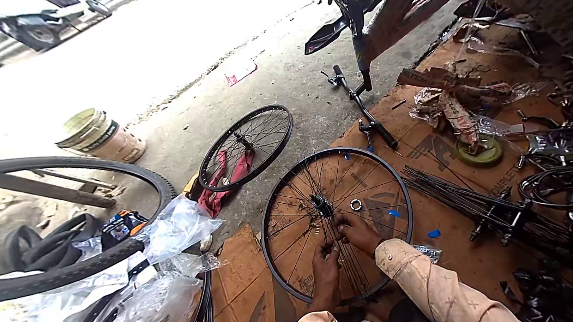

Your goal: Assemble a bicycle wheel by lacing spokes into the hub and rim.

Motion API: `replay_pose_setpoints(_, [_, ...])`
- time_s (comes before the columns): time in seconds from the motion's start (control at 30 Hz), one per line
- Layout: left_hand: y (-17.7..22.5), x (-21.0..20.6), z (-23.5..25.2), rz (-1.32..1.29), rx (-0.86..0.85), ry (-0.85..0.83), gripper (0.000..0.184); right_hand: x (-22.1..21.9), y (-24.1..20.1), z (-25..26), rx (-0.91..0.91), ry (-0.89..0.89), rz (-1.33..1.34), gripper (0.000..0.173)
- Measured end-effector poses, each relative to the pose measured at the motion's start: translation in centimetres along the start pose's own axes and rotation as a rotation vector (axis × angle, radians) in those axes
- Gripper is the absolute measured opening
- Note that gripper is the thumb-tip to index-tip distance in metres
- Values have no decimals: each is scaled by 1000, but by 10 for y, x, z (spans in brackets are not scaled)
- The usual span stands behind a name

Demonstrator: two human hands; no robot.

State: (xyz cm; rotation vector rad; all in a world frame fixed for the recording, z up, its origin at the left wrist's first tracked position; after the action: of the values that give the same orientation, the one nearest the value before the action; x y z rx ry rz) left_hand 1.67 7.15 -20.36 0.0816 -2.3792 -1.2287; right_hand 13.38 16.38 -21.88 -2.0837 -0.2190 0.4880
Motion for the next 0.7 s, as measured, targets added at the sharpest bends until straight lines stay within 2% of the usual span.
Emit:
replay_pose_setpoints(0.17, [-7, -6, 2, -32, 51, -61, 28, -1, 3, -2, -27, -61, -6, 30])
replay_pose_setpoints(0.37, [-9, -15, -4, 12, 64, -156, 30, 13, 1, -11, 76, 19, -156, 24])
replay_pose_setpoints(0.47, [-7, -13, -10, 75, 85, -193, 34, 13, 7, -20, 101, 1, -263, 40])
replay_pose_setpoints(0.6, [-8, -11, -13, 187, 93, -231, 50, 6, 15, -34, 89, -46, -138, 62])
replay_pose_setpoints(0.7, [-8, -9, -17, 240, 110, -279, 60, 12, 18, -37, 113, -2, -82, 70])
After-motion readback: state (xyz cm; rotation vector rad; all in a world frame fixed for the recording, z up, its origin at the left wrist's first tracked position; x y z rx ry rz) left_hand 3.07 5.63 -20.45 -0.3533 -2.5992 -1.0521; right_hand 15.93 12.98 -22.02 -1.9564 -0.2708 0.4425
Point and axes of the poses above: each hand's wrist, its own z-axis towards the middle knuckle, its own x-axis out of the back of the hand, y = z × x, the point moved 10 cm from there along z, towards the middle knuckle, and after that the axes turned 12 degrees about z, right-handed, at the moved point
